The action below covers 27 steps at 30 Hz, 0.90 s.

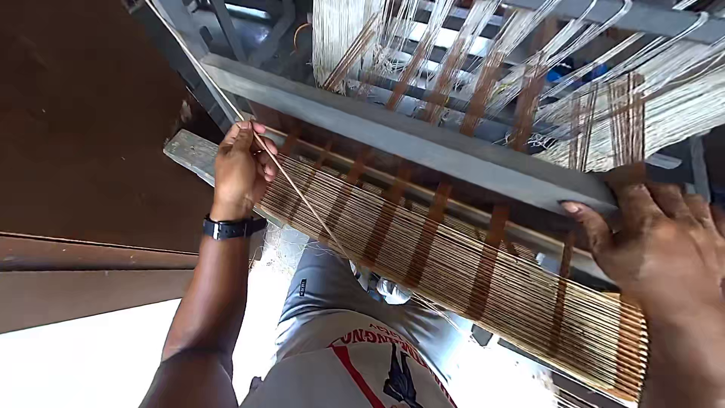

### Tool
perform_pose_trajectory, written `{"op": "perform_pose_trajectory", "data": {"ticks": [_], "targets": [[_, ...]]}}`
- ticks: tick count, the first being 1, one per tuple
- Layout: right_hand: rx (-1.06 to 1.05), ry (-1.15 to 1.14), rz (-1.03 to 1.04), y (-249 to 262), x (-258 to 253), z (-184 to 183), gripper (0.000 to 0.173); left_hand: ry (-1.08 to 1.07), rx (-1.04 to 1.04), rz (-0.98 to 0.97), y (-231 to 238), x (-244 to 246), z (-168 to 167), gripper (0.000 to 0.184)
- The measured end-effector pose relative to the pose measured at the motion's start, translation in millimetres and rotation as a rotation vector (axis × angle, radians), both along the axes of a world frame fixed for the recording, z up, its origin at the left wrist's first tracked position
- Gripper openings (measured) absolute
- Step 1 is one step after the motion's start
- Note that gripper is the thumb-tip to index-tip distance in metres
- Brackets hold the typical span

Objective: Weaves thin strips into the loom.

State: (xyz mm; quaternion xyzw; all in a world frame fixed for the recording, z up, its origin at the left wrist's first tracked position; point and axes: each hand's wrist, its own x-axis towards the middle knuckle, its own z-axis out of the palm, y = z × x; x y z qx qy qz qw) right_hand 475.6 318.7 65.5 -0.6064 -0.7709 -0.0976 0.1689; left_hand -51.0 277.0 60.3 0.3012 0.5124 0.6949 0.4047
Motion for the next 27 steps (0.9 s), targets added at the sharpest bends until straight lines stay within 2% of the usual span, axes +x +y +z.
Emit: {"op": "perform_pose_trajectory", "data": {"ticks": [6, 8, 11, 18, 22, 24, 27], "targets": [[-0.041, -0.050, -0.033, 98.0, 16.5, 8.3, 0.085, -0.005, -0.157, -0.083, 58.9, -60.8, -6.9, 0.032], [-0.026, -0.055, -0.024, 122.7, 22.4, 9.7, 0.085, -0.050, -0.184, -0.062, 82.7, -79.4, -5.4, 0.031], [-0.073, -0.050, -0.048, 144.7, 5.5, 29.6, 0.081, -0.064, -0.225, 0.010, 119.0, -102.6, -1.7, 0.027], [-0.025, -0.021, -0.068, 155.9, 1.2, 30.1, 0.081, -0.105, -0.191, 0.250, 196.2, -168.8, -12.2, 0.009], [0.016, -0.028, -0.067, 155.0, 9.0, 21.1, 0.079, -0.120, -0.115, 0.332, 217.0, -203.1, -17.5, 0.014], [-0.016, -0.022, -0.078, 153.9, 5.8, 25.1, 0.075, -0.108, -0.118, 0.392, 224.8, -219.4, -22.0, 0.021], [-0.030, -0.034, -0.089, 160.0, 3.4, 28.6, 0.075, -0.063, -0.158, 0.483, 230.3, -238.4, -29.9, 0.023]]}}
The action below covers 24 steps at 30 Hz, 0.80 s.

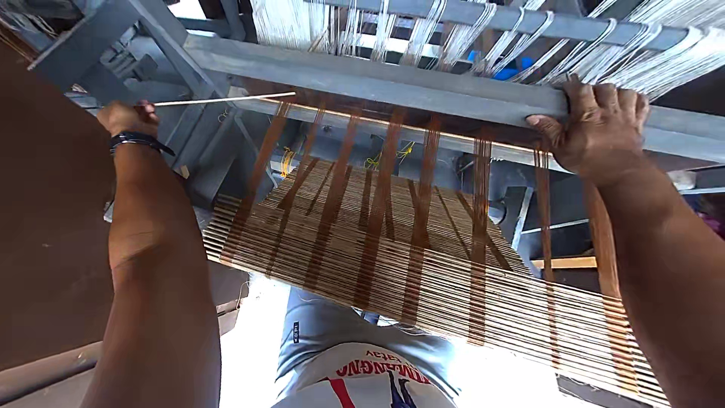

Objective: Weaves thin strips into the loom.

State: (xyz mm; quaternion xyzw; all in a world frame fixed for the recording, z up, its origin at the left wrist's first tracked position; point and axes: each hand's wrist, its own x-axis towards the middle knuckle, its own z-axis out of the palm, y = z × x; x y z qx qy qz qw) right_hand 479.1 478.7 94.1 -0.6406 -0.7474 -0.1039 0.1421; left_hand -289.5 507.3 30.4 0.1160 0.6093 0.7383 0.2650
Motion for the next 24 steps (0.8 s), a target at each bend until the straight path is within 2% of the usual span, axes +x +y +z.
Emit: {"op": "perform_pose_trajectory", "data": {"ticks": [4, 10, 19, 24], "targets": [[-0.012, -0.009, -0.009, 1.5, 1.4, -0.2, 0.078, 0.058, -0.036, 0.080, 11.6, -10.3, -11.2, 0.023], [-0.027, -0.016, -0.029, 2.4, 0.2, 0.0, 0.078, 0.122, -0.096, 0.148, 24.1, -19.7, -9.1, 0.030], [-0.024, 0.001, -0.028, 3.1, 1.6, -1.7, 0.077, 0.155, -0.167, 0.140, 22.6, -10.8, -13.1, 0.033], [-0.028, 0.007, -0.028, 1.6, 1.3, -0.9, 0.077, 0.129, -0.118, 0.087, 34.5, 0.4, -21.8, 0.032]]}}
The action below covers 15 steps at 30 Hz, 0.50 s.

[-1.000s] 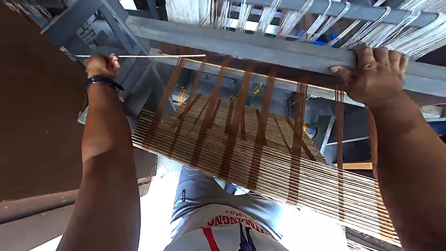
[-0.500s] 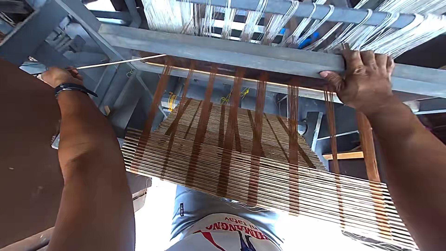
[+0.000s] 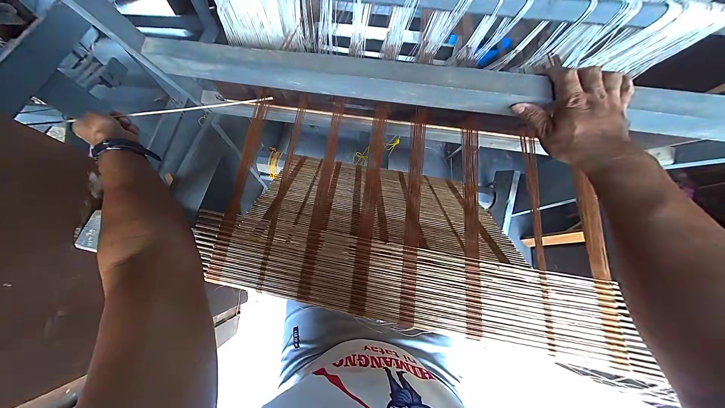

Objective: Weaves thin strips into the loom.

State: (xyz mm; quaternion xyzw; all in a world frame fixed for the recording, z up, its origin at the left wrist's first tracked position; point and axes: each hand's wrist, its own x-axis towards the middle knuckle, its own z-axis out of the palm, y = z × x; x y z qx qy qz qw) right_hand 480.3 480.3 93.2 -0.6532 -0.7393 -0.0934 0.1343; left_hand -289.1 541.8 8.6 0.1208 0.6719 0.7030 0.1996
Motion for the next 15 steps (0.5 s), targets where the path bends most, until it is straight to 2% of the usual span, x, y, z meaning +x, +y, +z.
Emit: {"op": "perform_pose_trajectory", "data": {"ticks": [11, 15], "targets": [[0.032, -0.010, -0.008, 1.1, 0.9, -2.6, 0.077, 0.001, 0.026, -0.153, 14.1, 71.2, 5.4, 0.031], [0.033, -0.006, -0.022, 1.3, -0.1, -2.6, 0.076, -0.028, 0.012, -0.201, 14.3, 96.7, 5.2, 0.041]]}}
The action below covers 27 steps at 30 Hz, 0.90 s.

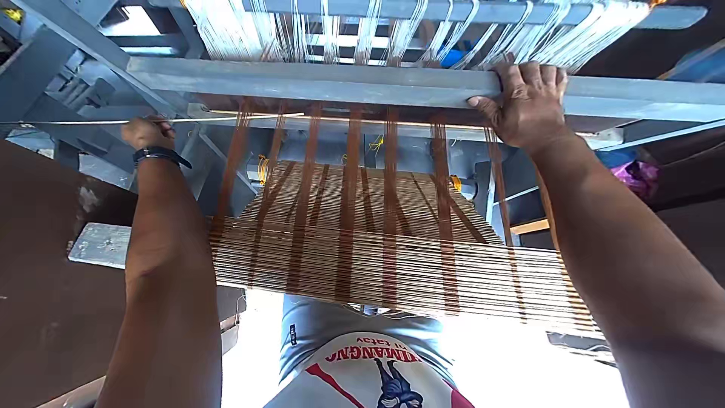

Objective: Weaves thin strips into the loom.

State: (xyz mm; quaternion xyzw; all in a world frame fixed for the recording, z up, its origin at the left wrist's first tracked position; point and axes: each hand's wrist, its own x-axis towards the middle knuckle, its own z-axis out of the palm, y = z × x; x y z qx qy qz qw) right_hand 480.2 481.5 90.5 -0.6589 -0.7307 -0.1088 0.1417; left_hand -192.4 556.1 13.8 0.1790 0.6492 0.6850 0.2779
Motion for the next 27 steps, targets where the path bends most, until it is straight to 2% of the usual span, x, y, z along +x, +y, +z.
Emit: {"op": "perform_pose_trajectory", "data": {"ticks": [7, 12, 14, 16, 18, 21, 24, 27], "targets": [[0.038, -0.002, 0.006, -2.0, -1.5, -2.4, 0.074, -0.049, 0.013, -0.104, 0.3, 46.5, 4.8, 0.031], [0.229, 0.098, -0.271, -30.5, -39.4, -4.9, 0.081, -0.086, 0.013, -0.194, -9.1, 76.7, 15.6, 0.029], [0.228, 0.184, -0.350, -42.0, -66.4, 1.1, 0.071, -0.111, 0.005, -0.214, -11.4, 83.0, 15.6, 0.031], [0.141, 0.267, -0.356, -45.7, -88.2, 1.4, 0.060, -0.121, 0.008, -0.224, -12.9, 87.4, 13.6, 0.029], [0.060, 0.354, -0.295, -42.3, -104.7, -2.0, 0.047, -0.131, 0.016, -0.222, -14.9, 93.1, 14.2, 0.024], [-0.048, 0.436, -0.086, -35.6, -124.5, -12.3, 0.036, -0.155, 0.017, -0.229, -18.8, 101.6, 15.5, 0.024], [-0.140, 0.555, 0.085, -34.2, -152.4, -24.4, 0.033, -0.169, 0.024, -0.256, -20.4, 106.3, 16.2, 0.028], [-0.323, 0.666, 0.108, -28.0, -186.9, -31.6, 0.044, -0.180, 0.029, -0.275, -22.0, 110.0, 17.5, 0.029]]}}
